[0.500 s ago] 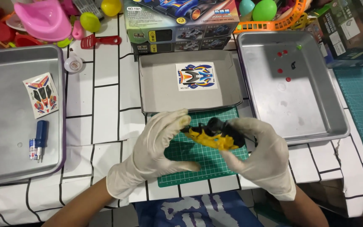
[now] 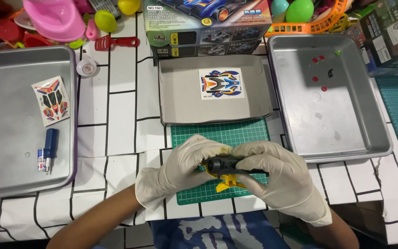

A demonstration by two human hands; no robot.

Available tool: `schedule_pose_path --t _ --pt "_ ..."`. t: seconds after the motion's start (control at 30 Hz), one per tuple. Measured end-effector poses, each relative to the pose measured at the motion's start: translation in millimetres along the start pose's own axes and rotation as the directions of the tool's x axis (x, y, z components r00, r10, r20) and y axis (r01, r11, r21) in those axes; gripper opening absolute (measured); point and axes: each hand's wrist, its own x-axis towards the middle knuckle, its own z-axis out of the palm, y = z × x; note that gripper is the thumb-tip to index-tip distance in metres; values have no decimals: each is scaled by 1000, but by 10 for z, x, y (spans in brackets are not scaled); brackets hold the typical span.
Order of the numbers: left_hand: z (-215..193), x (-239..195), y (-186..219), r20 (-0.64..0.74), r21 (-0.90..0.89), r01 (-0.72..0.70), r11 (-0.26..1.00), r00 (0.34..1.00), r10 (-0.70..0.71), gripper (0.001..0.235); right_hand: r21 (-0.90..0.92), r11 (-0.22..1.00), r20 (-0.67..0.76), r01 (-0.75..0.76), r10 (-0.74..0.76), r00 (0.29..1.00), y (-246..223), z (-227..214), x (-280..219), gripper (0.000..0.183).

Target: Assembling a mini 4WD toy car by installing batteries and snapping together the chassis and body components.

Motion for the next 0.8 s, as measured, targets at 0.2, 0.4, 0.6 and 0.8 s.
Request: schedule_pose_path --t 0.2,0.4,0.6,0.8 --pt "-26 55 13 -17 -51 -98 994 995 97 46 -108 984 29 144 -142 989 152 97 6 24" --pt "36 -100 -37 -18 53 68 996 998 -68 58 -59 980 53 191 -188 981 187 80 148 25" --pt "49 -18 -4 -204 69 14 998 979 0 34 331 939 -3 92 -97 995 385 -274 302 27" --pt "48 -33 5 -309 61 108 992 947 -84 28 -348 376 -306 -859 821 483 2935 -1123 -350 26"
